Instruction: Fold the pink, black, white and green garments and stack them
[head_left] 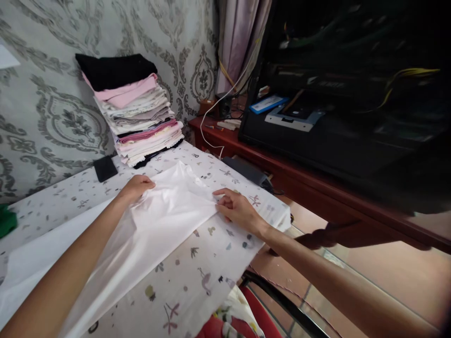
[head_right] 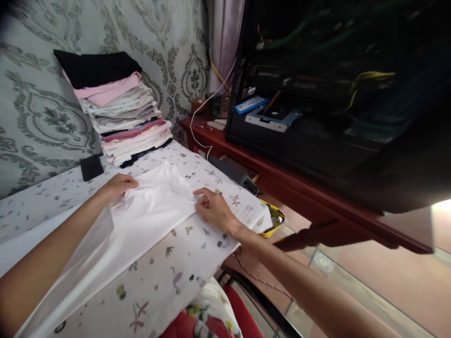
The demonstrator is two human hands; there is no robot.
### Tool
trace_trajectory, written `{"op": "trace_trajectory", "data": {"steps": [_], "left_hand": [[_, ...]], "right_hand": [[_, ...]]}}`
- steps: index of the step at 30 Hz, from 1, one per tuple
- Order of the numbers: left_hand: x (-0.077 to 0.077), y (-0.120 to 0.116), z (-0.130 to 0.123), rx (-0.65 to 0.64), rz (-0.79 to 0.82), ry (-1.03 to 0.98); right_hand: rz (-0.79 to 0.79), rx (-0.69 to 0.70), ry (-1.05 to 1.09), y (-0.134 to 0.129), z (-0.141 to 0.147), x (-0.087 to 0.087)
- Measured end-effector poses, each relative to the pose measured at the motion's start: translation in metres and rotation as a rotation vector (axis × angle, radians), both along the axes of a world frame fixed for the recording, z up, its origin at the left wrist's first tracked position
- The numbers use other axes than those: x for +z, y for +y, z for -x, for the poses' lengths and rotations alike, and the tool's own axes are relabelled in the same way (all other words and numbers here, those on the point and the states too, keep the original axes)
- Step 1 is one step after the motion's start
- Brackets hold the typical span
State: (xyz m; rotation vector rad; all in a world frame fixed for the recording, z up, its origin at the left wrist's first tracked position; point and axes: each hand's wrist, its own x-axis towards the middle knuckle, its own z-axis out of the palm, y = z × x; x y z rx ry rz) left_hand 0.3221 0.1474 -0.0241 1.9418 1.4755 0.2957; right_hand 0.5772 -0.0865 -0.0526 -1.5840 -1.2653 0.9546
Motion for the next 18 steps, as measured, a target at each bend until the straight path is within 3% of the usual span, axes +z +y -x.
{"op": "trace_trajectory", "data": {"steps": [3, 7, 12, 18], "left_hand": [[0.0, 0.002, -0.003, 0.012, 0.054, -0.109], [0.0, 0.006, -0.008, 0.085, 0.05, -0.095], [0.004, 0.006, -0.016, -0.014, 0.088, -0.044], [0.006, 0.005, -0.023, -0.063, -0.149, -0.271]], "right_hand": [[-0.002, -0.004, 0.002, 0.0, 0.001, 0.001], [0.009, -0.013, 0.027, 0.001, 0.003, 0.003], [0.027, -0.013, 0.045, 0.0, 0.004, 0.006], [-0.01, -0.011, 0.034, -0.001, 0.002, 0.002]]}}
